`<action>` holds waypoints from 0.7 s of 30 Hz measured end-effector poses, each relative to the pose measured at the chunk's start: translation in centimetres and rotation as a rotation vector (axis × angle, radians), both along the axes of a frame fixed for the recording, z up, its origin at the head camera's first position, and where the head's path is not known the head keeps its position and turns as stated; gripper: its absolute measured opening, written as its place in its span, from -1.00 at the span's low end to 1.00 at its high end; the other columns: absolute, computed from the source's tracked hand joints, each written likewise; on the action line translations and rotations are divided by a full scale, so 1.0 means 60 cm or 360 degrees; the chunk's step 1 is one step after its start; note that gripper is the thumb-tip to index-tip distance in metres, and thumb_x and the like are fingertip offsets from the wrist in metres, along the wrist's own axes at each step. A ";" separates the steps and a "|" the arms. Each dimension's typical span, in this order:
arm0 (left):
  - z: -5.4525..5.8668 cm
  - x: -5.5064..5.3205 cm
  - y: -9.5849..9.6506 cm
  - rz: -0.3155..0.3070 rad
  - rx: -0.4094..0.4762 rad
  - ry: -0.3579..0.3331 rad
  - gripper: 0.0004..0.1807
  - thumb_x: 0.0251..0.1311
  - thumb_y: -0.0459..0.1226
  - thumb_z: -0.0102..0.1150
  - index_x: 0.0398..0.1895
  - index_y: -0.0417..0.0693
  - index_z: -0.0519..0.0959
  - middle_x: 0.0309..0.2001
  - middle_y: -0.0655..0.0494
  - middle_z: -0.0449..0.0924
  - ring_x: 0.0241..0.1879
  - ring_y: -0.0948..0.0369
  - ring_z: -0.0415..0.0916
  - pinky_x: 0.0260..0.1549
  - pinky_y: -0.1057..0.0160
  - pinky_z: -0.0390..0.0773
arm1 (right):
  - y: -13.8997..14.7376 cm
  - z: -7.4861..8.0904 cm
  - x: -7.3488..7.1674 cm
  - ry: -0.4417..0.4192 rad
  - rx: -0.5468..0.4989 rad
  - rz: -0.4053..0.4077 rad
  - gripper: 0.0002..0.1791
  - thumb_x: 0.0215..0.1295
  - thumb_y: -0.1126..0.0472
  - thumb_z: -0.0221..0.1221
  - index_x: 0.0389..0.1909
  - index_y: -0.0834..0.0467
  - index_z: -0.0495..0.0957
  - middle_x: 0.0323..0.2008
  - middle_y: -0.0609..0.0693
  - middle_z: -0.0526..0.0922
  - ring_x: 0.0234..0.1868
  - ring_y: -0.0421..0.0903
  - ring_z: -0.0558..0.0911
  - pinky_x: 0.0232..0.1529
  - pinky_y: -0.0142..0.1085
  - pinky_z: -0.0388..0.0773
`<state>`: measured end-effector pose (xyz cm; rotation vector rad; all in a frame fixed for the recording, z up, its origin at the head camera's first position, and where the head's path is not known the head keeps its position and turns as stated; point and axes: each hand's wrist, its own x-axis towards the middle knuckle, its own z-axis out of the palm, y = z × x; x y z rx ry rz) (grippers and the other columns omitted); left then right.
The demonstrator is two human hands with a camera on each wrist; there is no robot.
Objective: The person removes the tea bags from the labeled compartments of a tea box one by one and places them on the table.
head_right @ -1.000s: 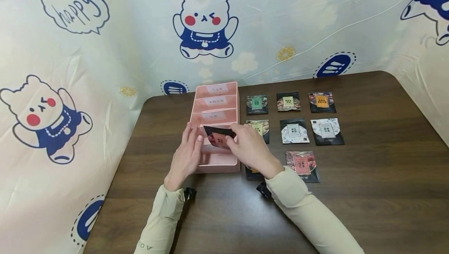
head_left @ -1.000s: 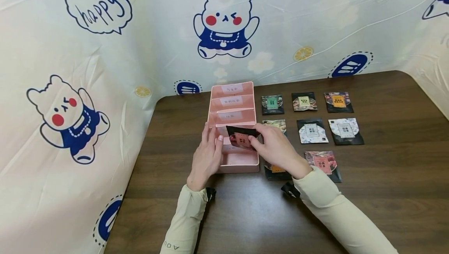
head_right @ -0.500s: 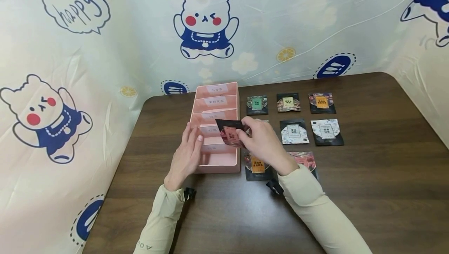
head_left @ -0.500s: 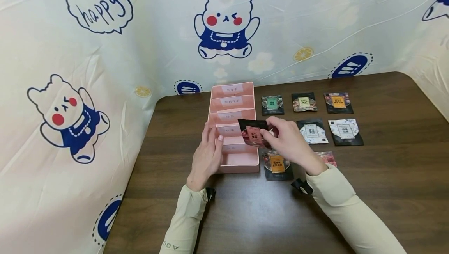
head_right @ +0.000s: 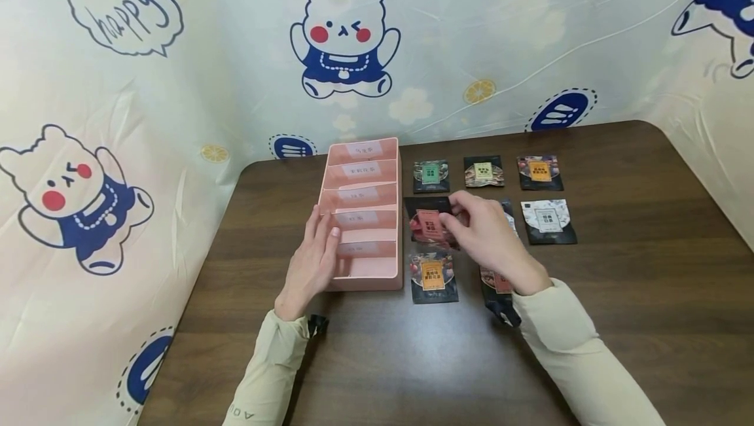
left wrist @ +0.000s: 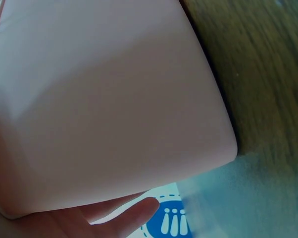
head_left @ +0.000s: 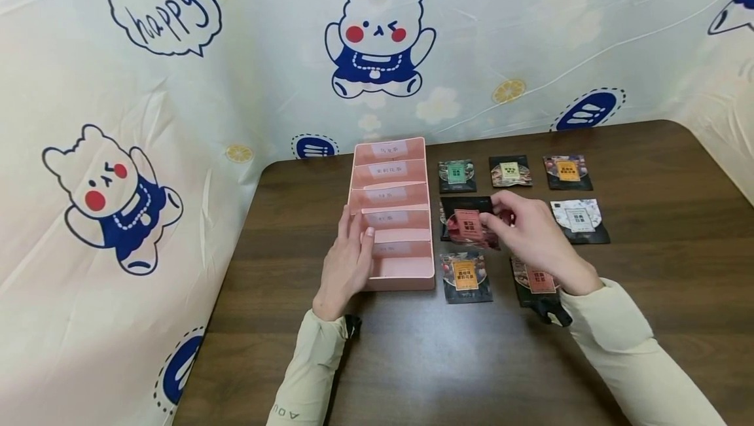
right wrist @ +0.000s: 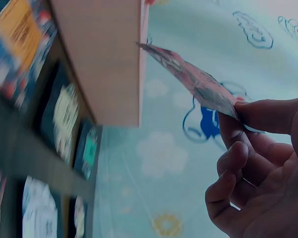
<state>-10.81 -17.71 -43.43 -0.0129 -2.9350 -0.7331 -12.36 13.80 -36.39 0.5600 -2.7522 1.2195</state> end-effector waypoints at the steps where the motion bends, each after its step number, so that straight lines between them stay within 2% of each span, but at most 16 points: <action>1: 0.000 0.000 0.000 0.0001 -0.0003 -0.0004 -0.32 0.46 0.13 -0.44 0.48 -0.05 0.15 0.55 0.01 -0.13 0.13 -0.25 0.47 0.01 -0.24 0.49 | 0.010 -0.001 0.001 -0.0014 0.0008 -0.0010 -0.88 0.34 0.20 0.17 -0.24 0.19 0.53 -0.52 0.01 0.54 -0.56 -0.14 0.39 -0.58 -0.35 0.29; 5: 0.001 0.001 0.000 -0.0002 -0.0009 -0.0017 -0.31 0.46 0.14 -0.46 0.48 -0.06 0.14 0.55 -0.01 -0.14 0.13 -0.23 0.47 0.04 -0.23 0.48 | 0.050 -0.005 0.008 -0.0044 0.0043 -0.0047 -0.85 0.35 0.18 0.17 -0.24 0.20 0.54 -0.54 0.00 0.53 -0.60 -0.19 0.37 -0.61 -0.36 0.28; 12: 0.002 0.000 0.002 -0.0008 0.0018 -0.0022 -0.28 0.44 0.17 -0.48 0.48 -0.06 0.14 0.56 -0.01 -0.16 0.15 -0.22 0.47 0.08 -0.24 0.46 | 0.118 -0.017 0.018 0.0045 0.0191 -0.0097 -0.93 0.29 0.26 0.21 -0.32 0.19 0.56 -0.57 -0.03 0.51 -0.58 -0.26 0.35 -0.59 -0.39 0.27; 17: 0.001 -0.001 0.003 -0.0015 0.0029 -0.0029 -0.26 0.43 0.19 -0.49 0.48 -0.06 0.13 0.56 -0.01 -0.17 0.16 -0.22 0.46 0.09 -0.25 0.44 | 0.173 -0.029 0.028 -0.0015 0.0271 -0.0144 -0.91 0.28 0.25 0.23 -0.36 0.20 0.55 -0.58 -0.04 0.46 -0.59 -0.31 0.30 -0.60 -0.38 0.18; 21: 0.002 -0.001 0.003 -0.0012 0.0018 -0.0019 -0.29 0.45 0.17 -0.46 0.48 -0.06 0.14 0.55 -0.02 -0.15 0.13 -0.23 0.48 0.06 -0.25 0.46 | 0.211 -0.039 0.034 -0.0090 0.0309 -0.0202 -0.87 0.29 0.23 0.22 -0.30 0.24 0.55 -0.56 -0.03 0.44 -0.59 -0.30 0.28 -0.60 -0.36 0.15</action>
